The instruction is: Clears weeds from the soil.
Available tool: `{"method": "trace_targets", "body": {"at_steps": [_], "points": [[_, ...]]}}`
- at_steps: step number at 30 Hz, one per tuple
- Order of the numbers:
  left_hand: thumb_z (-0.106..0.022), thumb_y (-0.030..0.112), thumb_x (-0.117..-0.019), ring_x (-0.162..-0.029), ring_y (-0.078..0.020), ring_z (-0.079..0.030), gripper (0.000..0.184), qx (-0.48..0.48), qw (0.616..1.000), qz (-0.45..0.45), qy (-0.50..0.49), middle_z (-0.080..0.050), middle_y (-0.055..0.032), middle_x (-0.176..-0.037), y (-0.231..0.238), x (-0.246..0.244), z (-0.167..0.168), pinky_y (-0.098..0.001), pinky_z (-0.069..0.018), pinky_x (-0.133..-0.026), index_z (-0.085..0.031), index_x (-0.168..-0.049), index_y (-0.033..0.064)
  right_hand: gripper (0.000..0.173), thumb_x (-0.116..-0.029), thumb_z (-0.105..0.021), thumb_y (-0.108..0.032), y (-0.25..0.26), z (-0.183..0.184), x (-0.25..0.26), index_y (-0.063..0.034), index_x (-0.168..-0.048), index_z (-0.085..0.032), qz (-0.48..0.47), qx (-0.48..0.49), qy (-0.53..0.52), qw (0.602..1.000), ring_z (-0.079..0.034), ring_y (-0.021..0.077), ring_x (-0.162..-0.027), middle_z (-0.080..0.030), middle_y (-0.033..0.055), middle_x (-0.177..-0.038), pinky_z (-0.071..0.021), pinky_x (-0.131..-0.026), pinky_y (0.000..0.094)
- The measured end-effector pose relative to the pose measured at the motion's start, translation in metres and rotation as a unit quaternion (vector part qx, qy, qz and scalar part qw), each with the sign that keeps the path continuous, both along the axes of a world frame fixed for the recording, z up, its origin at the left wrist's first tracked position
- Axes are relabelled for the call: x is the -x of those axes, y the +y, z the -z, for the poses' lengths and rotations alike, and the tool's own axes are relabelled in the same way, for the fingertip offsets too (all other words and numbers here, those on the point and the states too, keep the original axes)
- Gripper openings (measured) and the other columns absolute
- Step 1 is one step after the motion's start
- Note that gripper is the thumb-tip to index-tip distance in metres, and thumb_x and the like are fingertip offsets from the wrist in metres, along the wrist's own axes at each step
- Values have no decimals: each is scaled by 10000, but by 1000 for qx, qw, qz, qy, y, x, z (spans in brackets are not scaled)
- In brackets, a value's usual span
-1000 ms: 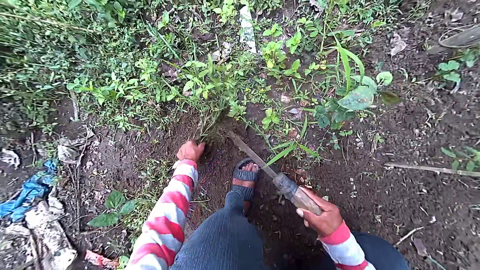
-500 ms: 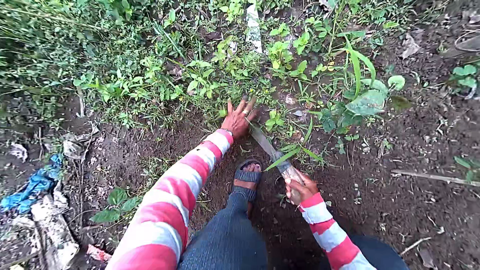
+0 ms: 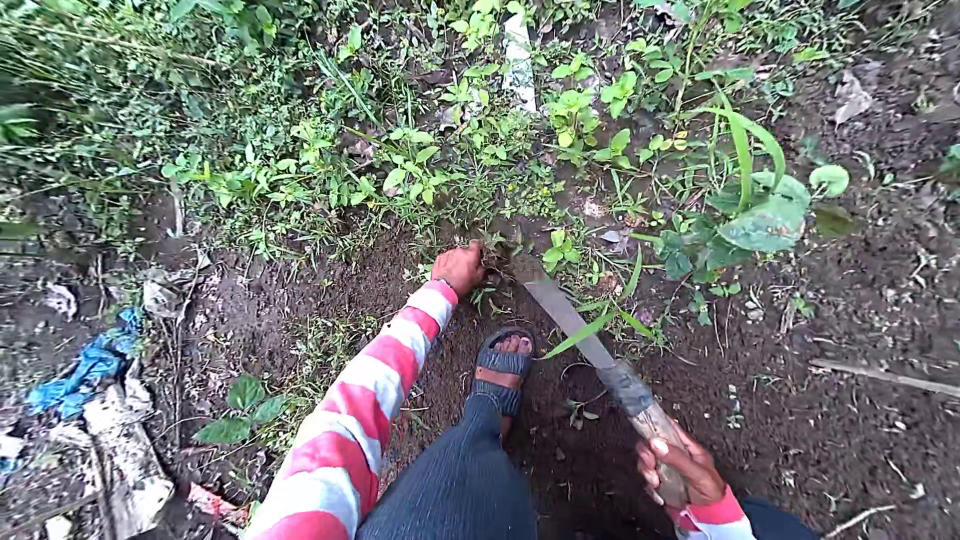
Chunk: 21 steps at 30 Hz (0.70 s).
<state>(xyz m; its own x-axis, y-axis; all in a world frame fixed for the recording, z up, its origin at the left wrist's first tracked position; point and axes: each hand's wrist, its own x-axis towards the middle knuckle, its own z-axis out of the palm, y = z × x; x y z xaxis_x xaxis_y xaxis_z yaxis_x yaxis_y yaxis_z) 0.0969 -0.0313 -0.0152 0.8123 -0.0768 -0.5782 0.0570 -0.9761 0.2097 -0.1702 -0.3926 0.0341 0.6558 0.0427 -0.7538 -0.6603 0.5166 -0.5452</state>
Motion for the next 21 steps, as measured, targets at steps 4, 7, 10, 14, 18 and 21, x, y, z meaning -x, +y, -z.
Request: {"method": "trace_targets", "body": {"at_steps": [4,7,10,14,18,21], "points": [[-663,227,-956,-1013,-510,-697,459,29,996,-78,-6,-723,-290,-1036,33,61,-5,-711,-517,-862,-607,-1368,33,576,-772,-825,-278,-1,-6,-24,-71,-1242,-564,6,-4,-13,1000,-616,137,-446,-657,40,-631,-518,-380,296],[-665,313,-980,-1165,-506,-657,523,0,983,-176,54,-694,-306,-1200,66,94,1,-701,-483,-986,-583,-1420,43,483,-944,-542,-111,61,15,-114,-8,-1405,-441,-52,52,-16,997,-578,138,-450,-598,39,-642,-496,-382,292],[-656,323,-987,-1192,-496,-644,546,-21,976,-196,95,-676,-302,-1241,71,96,7,-689,-479,-997,-554,-1429,18,502,-1005,-529,-9,96,40,-156,20,-1484,-385,-47,61,-23,997,-593,169,-424,-619,88,-618,-499,-351,310],[-672,308,-968,-1183,-489,-649,573,1,981,-163,104,-683,-290,-1237,68,107,17,-694,-483,-987,-537,-1464,56,636,-869,-654,50,92,35,-142,101,-1460,-425,-50,154,-125,979,-621,133,-472,-696,77,-736,-550,-423,286],[-668,288,-967,-1181,-484,-654,611,3,976,-196,93,-684,-288,-1242,91,110,13,-682,-485,-999,-501,-1512,68,740,-743,-773,-100,57,11,-107,116,-1401,-513,-84,245,-201,945,-637,107,-538,-733,79,-889,-577,-488,291],[-708,259,-935,-1175,-505,-649,633,10,967,-240,82,-680,-312,-1221,114,119,13,-699,-480,-996,-505,-1487,24,640,-769,-851,-345,4,5,-58,-103,-1299,-584,-68,54,-99,991,-622,110,-475,-689,12,-673,-530,-419,275]]}}
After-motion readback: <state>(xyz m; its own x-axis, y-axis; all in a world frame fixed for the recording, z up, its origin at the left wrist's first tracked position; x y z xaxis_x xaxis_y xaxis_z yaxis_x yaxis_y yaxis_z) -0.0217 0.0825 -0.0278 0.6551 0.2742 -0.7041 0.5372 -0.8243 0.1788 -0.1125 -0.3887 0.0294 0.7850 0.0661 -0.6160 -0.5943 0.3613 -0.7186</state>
